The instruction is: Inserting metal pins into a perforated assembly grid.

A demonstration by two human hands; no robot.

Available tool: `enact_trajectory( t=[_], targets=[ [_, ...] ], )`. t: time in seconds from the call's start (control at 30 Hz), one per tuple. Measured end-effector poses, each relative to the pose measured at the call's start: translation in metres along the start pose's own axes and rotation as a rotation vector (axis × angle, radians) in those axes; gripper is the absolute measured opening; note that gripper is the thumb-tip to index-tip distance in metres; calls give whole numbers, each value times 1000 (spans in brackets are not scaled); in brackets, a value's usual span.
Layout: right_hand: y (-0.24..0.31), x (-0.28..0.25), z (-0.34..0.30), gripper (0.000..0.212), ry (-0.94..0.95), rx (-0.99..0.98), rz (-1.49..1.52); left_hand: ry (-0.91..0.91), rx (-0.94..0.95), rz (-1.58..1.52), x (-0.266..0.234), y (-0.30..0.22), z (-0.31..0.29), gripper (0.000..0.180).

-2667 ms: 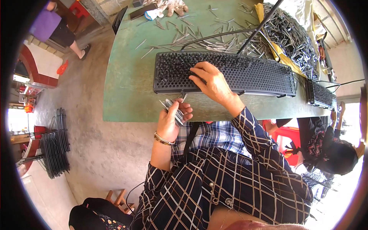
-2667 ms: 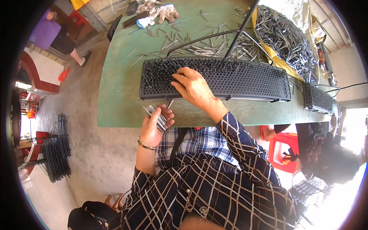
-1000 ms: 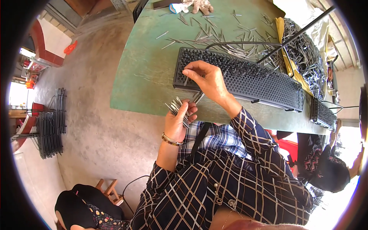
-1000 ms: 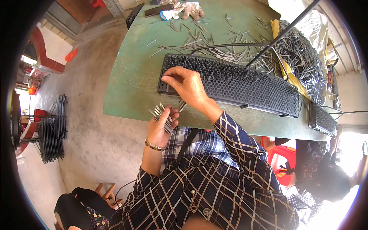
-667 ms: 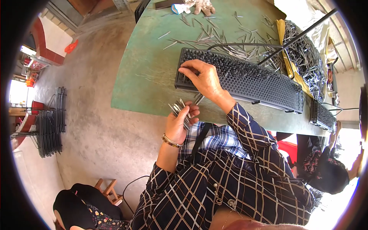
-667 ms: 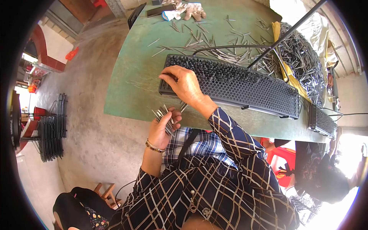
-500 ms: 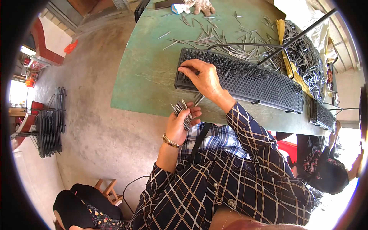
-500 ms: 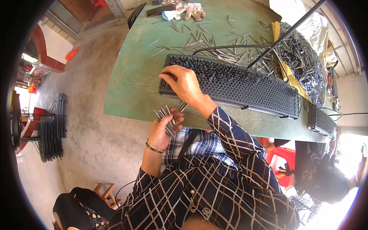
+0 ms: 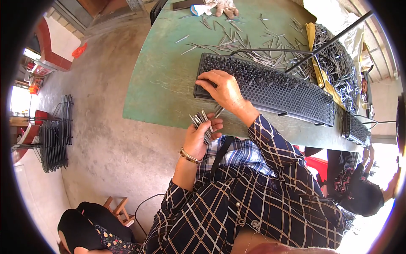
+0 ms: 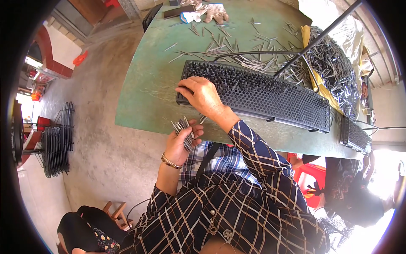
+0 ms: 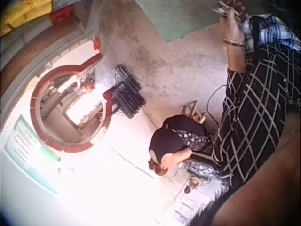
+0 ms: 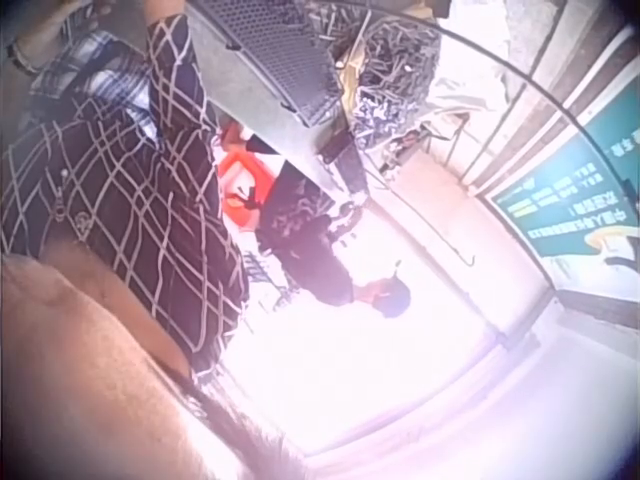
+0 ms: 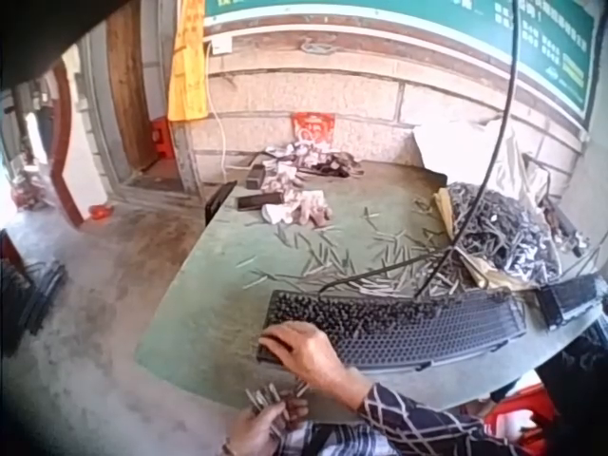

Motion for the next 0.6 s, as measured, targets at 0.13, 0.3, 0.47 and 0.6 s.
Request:
enact_trajectory(
  t=[0.13,0.3,0.47,0.6],
  targets=[
    [-1,3,0,13,29,-54,-61,10,5,2,2,0,-1,30],
    [6,2,-3,12,27,-101,-127,15,-7,8,3,2,-4,30],
    [8,6,-3,11,40,-113,-149,1,-18,8,2,1,-6,31],
    [18,3,1,11,45,-119,-213,39,-1,2,3,-2,-8,31]
  ],
)
Point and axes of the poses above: each hand's wrist, its own z-axis towards the middle knuckle, its own x-axis out of the palm, y = z × x, the point moved 5 cm from there along z, towards the middle knuckle, and after that the axes turned 12 degrees about y, right-handed, at the moved point
